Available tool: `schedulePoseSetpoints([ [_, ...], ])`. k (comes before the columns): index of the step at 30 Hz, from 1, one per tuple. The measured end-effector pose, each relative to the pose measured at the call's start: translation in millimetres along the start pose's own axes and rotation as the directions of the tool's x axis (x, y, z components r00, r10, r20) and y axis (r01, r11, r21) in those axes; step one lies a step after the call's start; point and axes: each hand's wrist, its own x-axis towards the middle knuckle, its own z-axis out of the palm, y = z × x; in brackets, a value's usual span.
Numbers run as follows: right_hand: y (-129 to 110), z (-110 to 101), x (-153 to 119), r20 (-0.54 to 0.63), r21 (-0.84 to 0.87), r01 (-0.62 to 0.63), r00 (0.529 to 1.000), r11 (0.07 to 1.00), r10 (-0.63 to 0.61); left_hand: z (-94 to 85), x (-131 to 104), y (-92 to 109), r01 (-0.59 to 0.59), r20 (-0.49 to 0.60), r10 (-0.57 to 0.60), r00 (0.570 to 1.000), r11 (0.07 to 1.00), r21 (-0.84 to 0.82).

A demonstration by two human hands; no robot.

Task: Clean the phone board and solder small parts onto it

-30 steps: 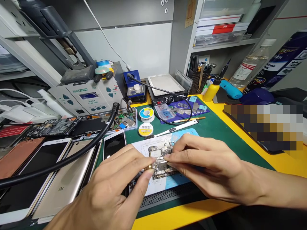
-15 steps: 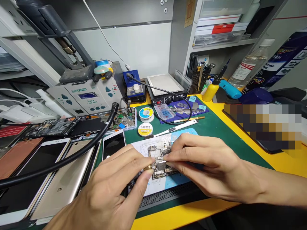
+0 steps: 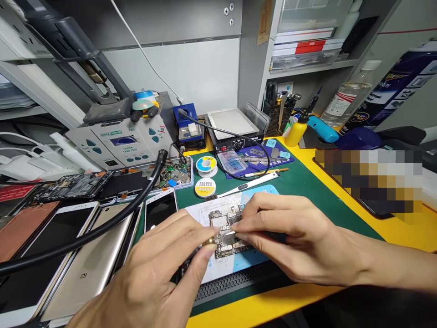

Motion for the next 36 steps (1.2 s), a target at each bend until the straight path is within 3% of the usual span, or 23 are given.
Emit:
schedulePoseSetpoints([
  [36, -1.0, -0.7, -1.1, 0.0, -0.027, -0.018, 1.0, 0.999, 0.018, 0.8, 0.5, 0.4, -0.006, -0.004, 0.006, 1.0, 1.0, -0.01],
])
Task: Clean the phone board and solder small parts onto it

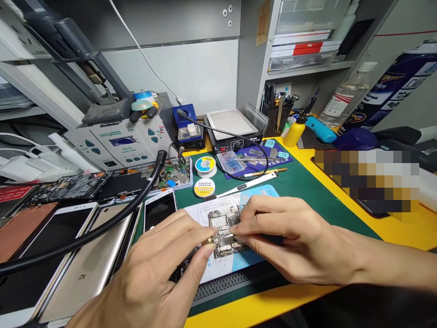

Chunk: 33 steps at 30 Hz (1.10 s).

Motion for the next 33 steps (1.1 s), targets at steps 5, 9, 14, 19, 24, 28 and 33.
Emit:
schedulePoseSetpoints([
  [5, 1.4, 0.4, -0.4, -0.012, 0.003, 0.014, 1.0, 1.0, -0.013, 0.9, 0.7, -1.7, -0.003, 0.001, 0.003, 1.0, 1.0, 0.008],
  [9, 0.6, 1.0, -0.6, -0.023, 0.007, 0.003, 1.0, 1.0, -0.003, 0.2, -0.7, -1.2, 0.0, -0.003, 0.0, 1.0, 1.0, 0.009],
  [14, 0.0, 0.7, -1.3, -0.005, 0.013, -0.001, 1.0, 1.0, 0.001, 0.2, -2.0, -0.2, 0.006, -0.01, -0.006, 1.0, 1.0, 0.007],
  [19, 1.2, -0.8, -2.2, 0.003, -0.004, 0.0, 1.0, 1.0, 0.0, 0.4, -0.2, -0.2, 0.002, -0.016, -0.002, 1.0, 1.0, 0.021],
  [24, -1.3, -1.7, 1.0, 0.024, -0.006, -0.036, 0.999, 0.999, 0.036, 0.2, 3.1, 0.1, 0.002, -0.019, -0.002, 1.0, 1.0, 0.01],
  [28, -4.7, -2.4, 5.1, 0.082, -0.017, -0.053, 0.995, 0.998, 0.055, -0.9, 2.4, 0.9, 0.011, -0.011, -0.011, 1.0, 1.0, -0.002],
  [33, -4.1, -2.8, 4.9, 0.112, -0.038, -0.042, 0.993, 0.998, 0.046, -1.7, 0.5, 2.0, 0.017, 0.001, -0.017, 1.0, 1.0, -0.011],
])
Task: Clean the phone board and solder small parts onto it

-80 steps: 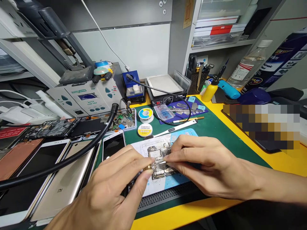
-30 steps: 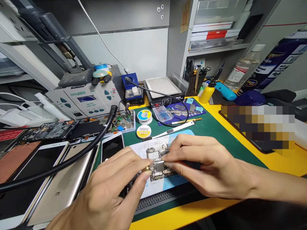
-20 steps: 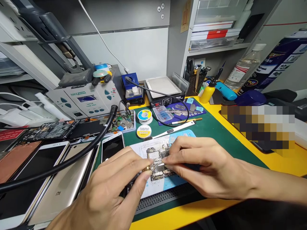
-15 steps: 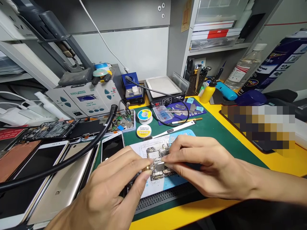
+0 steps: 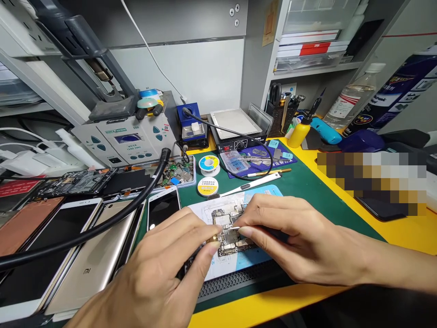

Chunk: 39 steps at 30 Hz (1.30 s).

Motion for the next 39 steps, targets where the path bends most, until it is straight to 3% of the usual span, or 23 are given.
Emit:
schedulePoseSetpoints([
  [10, 4.0, 1.5, -4.6, 0.031, -0.108, 0.08, 0.997, 0.991, -0.077, 0.8, 0.8, -0.8, -0.008, -0.009, 0.008, 1.0, 1.0, 0.006],
  [39, 5.9, 4.3, -4.6, -0.022, -0.077, 0.156, 0.987, 0.985, -0.158, 1.4, -1.2, -2.8, -0.03, -0.006, 0.031, 1.0, 0.999, 0.017],
])
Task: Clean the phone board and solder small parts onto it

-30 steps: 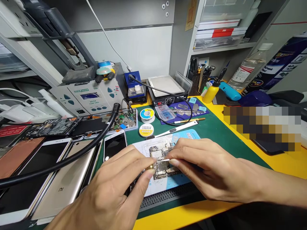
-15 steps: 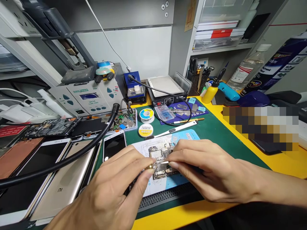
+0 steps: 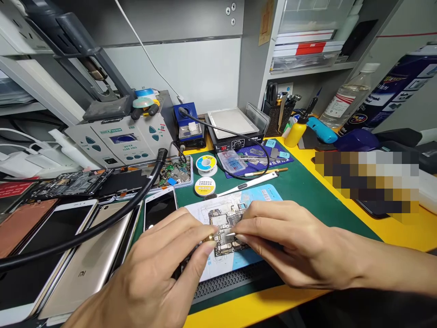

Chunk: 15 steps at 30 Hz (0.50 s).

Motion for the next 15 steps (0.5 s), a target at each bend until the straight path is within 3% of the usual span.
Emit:
schedulePoseSetpoints([
  [15, -1.2, 0.3, -1.2, -0.011, -0.001, -0.001, 1.0, 1.0, 0.001, 1.1, 0.0, -1.1, -0.002, 0.001, 0.002, 1.0, 1.0, -0.014],
])
